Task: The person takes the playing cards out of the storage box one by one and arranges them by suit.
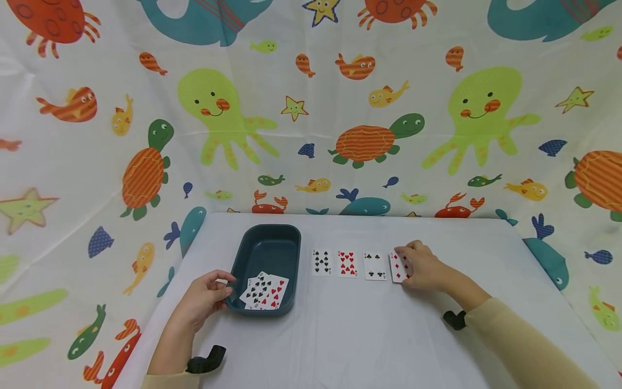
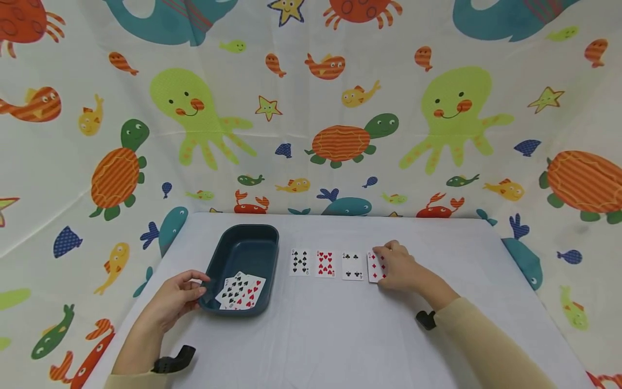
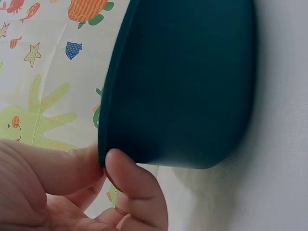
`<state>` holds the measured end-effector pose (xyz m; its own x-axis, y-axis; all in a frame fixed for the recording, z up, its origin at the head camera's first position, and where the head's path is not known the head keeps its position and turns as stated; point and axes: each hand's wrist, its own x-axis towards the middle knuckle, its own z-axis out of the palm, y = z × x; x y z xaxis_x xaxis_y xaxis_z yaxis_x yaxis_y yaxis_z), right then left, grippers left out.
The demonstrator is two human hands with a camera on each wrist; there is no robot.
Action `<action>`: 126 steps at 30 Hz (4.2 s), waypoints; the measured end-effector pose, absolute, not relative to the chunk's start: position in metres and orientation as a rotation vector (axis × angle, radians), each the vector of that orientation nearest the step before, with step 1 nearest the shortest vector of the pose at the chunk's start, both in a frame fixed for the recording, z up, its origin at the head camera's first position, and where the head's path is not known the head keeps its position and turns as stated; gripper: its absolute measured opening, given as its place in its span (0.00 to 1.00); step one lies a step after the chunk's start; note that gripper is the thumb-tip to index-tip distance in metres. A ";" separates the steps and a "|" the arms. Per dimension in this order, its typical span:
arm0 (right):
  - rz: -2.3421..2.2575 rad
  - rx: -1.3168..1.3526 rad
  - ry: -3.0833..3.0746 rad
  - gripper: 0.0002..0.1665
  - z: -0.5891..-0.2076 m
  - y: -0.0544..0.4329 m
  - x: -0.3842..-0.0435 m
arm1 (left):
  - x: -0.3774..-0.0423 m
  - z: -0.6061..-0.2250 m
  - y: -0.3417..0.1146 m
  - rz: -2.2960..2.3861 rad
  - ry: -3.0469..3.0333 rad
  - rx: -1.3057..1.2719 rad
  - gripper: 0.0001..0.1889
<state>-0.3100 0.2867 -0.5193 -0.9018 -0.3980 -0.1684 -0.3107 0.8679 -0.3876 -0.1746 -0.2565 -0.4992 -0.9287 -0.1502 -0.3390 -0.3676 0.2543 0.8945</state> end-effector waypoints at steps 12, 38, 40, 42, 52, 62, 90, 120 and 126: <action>-0.479 -0.552 2.794 0.53 -0.517 0.286 -0.311 | -0.174 -0.499 -0.257 1.752 2.328 -0.490 0.16; -0.645 -0.723 2.804 0.57 -0.487 0.226 -0.305 | -0.177 -0.495 -0.258 1.753 2.317 -0.493 0.16; -0.659 -0.749 2.800 0.58 -0.483 0.217 -0.304 | -0.177 -0.495 -0.258 1.750 2.317 -0.490 0.16; -0.668 -0.777 2.797 0.58 -0.480 0.206 -0.303 | -0.177 -0.494 -0.258 1.750 2.315 -0.493 0.16; -0.611 -0.898 2.830 0.61 -0.467 0.148 -0.298 | -0.177 -0.495 -0.258 1.751 2.323 -0.478 0.16; -0.541 -0.981 2.839 0.61 -0.466 0.097 -0.293 | -0.175 -0.494 -0.256 1.753 2.321 -0.480 0.16; -0.213 -1.071 2.881 0.58 -0.482 -0.050 -0.244 | -0.178 -0.498 -0.262 1.760 2.304 -0.457 0.16; -0.181 -0.988 2.843 0.40 -0.504 -0.079 -0.247 | -0.177 -0.495 -0.261 1.796 2.285 -0.446 0.15; -0.074 -0.818 2.916 0.51 -0.507 -0.080 -0.250 | -0.177 -0.496 -0.260 1.790 2.292 -0.464 0.15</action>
<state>-0.2503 -0.0797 -0.5067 -0.8482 -0.5211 -0.0948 -0.5156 0.8533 -0.0771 -0.1766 -0.2605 -0.4963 -0.9315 -0.1244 -0.3419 -0.3618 0.2188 0.9062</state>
